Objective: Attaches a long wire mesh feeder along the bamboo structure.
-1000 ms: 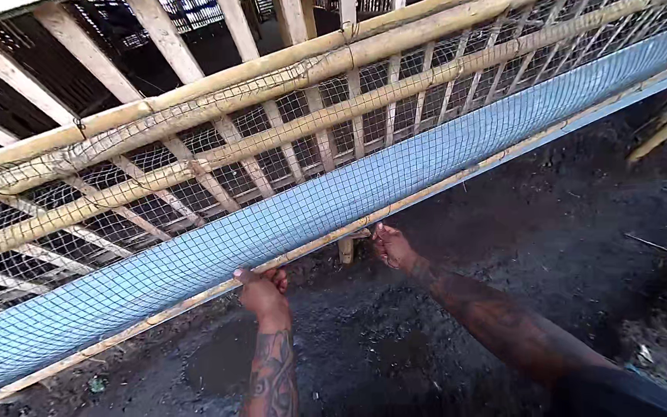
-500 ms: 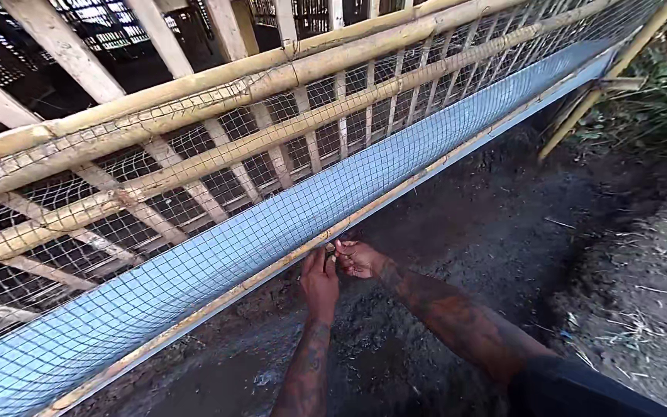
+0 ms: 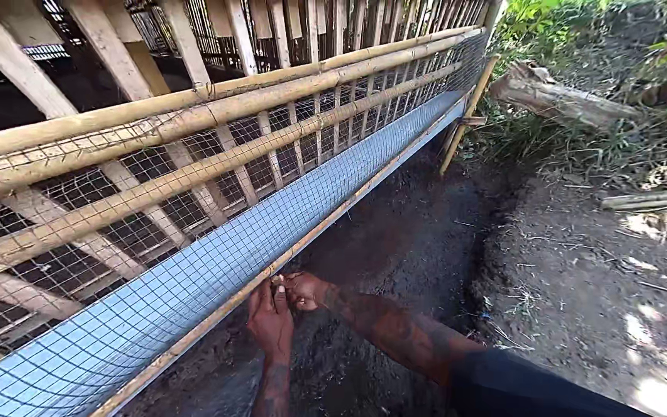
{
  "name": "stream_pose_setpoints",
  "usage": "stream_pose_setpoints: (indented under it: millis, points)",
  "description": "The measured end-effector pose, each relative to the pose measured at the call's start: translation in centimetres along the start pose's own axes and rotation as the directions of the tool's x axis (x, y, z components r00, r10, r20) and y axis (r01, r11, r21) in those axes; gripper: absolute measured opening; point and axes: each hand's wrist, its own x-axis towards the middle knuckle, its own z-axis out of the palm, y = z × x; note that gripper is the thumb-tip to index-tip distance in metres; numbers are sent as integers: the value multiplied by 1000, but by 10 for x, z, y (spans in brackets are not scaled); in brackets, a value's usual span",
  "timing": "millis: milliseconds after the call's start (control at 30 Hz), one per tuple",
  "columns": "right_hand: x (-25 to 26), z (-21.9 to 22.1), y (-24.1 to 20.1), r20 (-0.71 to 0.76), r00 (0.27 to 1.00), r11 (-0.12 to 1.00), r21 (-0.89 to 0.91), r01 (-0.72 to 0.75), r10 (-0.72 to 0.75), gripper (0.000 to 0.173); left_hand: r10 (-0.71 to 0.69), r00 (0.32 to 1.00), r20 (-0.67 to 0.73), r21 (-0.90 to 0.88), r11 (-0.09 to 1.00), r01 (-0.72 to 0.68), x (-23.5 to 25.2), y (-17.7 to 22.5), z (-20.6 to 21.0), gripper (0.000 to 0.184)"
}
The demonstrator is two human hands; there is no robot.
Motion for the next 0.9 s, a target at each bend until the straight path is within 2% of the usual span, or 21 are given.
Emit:
stream_pose_setpoints:
  millis: [167, 300, 400, 500, 567, 667, 767, 833, 900]
  points:
    - [-7, 11, 11, -67, 994, 987, 124, 99, -91, 9, 46, 999, 9, -32, 998, -46, 0, -6, -2, 43]
    - [-12, 18, 24, -79, 973, 961, 160, 227, -217, 12, 36, 999, 18, -96, 995, -35, -2, -12, -1, 49]
    - [-17, 20, 23, -104, 959, 953, 122, 276, -264, 13, -10, 997, 72, -221, 975, 26, -5, -17, 0, 57]
    - [-17, 18, 20, -130, 951, 953, 72, 293, -282, 11, -87, 988, 129, -358, 925, 128, -12, -17, 2, 75]
    - [-16, 16, 20, -127, 948, 952, 62, 301, -291, 9, -143, 979, 143, -416, 889, 191, -16, -10, 4, 81]
    - [-19, 17, 19, -153, 959, 970, 11, 243, -238, 9, -263, 948, 181, -469, 824, 318, -15, -3, 5, 72]
    - [-20, 29, 19, -216, 964, 985, -110, 134, -155, 15, -356, 911, 207, -473, 779, 412, -10, -12, -5, 42]
    - [-18, 36, 12, -278, 939, 936, -335, 104, -204, 20, -310, 939, 150, -502, 794, 343, -3, -17, -12, 25]
    - [-19, 41, 8, -297, 884, 752, -654, 87, -361, 25, -174, 977, 124, -467, 858, 212, 4, -19, -20, 21]
